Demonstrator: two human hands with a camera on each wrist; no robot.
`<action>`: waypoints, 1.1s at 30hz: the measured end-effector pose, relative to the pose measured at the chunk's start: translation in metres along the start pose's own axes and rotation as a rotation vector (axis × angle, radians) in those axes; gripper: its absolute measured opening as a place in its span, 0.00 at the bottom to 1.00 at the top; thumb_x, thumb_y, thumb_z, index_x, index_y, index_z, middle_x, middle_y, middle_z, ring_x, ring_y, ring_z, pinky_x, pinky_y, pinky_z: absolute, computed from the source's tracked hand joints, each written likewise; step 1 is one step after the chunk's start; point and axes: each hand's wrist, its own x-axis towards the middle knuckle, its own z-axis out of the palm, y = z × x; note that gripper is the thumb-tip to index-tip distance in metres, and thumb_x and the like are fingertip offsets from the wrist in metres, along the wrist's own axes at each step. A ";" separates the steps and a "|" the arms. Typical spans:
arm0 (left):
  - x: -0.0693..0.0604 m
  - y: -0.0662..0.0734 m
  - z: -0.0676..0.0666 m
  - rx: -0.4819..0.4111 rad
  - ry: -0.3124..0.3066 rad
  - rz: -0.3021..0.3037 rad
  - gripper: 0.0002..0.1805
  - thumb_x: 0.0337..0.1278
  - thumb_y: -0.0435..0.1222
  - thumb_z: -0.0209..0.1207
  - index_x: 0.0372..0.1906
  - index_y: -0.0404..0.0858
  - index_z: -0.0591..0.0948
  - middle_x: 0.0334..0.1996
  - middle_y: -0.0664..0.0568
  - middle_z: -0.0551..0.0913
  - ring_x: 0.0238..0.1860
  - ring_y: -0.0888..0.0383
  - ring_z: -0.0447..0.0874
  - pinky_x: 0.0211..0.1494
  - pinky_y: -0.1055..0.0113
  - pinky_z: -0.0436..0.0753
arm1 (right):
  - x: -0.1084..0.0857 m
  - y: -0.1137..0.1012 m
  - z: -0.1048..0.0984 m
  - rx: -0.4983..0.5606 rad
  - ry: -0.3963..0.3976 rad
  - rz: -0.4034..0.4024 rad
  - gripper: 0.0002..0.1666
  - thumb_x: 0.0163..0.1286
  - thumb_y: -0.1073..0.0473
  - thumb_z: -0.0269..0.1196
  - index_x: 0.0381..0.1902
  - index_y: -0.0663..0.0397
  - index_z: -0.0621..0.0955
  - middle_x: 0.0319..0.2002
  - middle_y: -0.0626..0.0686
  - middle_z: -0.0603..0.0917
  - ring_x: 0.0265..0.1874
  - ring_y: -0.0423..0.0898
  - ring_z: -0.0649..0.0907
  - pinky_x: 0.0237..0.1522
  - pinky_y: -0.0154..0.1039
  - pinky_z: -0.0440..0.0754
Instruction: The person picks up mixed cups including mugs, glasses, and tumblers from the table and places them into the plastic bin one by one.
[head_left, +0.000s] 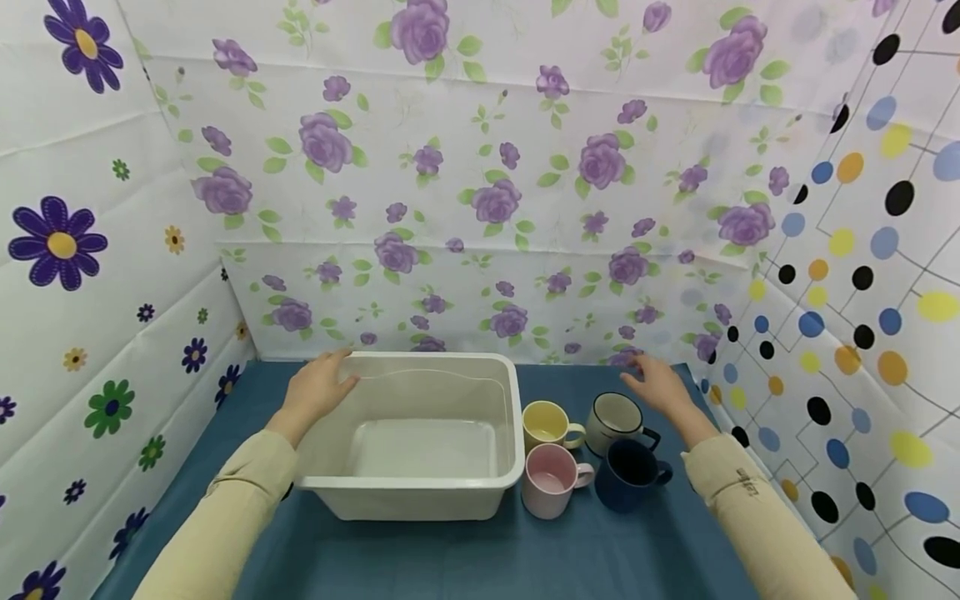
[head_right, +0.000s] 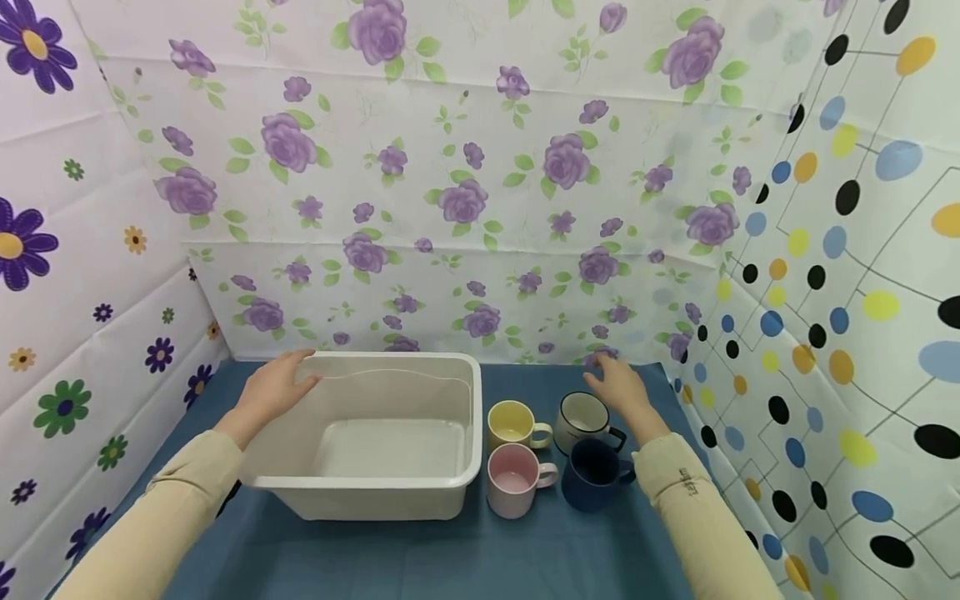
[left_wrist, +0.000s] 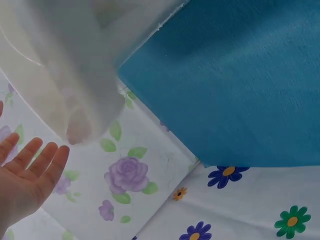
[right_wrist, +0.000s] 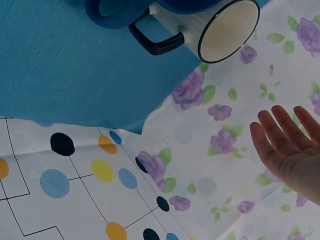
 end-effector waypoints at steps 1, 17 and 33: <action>-0.002 -0.001 -0.001 -0.013 0.000 -0.012 0.30 0.63 0.43 0.55 0.65 0.31 0.67 0.60 0.29 0.71 0.56 0.31 0.72 0.53 0.37 0.74 | -0.001 0.000 0.000 -0.001 -0.002 -0.005 0.25 0.71 0.53 0.53 0.58 0.68 0.72 0.53 0.72 0.76 0.52 0.65 0.76 0.49 0.59 0.76; -0.038 -0.037 -0.012 -0.169 -0.013 -0.152 0.28 0.65 0.39 0.50 0.64 0.25 0.66 0.56 0.25 0.71 0.51 0.30 0.74 0.47 0.40 0.77 | -0.016 0.018 0.005 -0.032 -0.024 -0.076 0.24 0.71 0.54 0.54 0.57 0.66 0.73 0.51 0.71 0.78 0.47 0.65 0.79 0.44 0.57 0.79; -0.052 -0.051 -0.011 -0.731 -0.278 -0.360 0.30 0.71 0.41 0.44 0.66 0.22 0.61 0.64 0.25 0.62 0.59 0.33 0.72 0.50 0.53 0.84 | -0.033 0.023 0.007 -0.040 -0.016 -0.126 0.22 0.69 0.57 0.56 0.55 0.67 0.74 0.49 0.71 0.79 0.43 0.64 0.81 0.40 0.57 0.80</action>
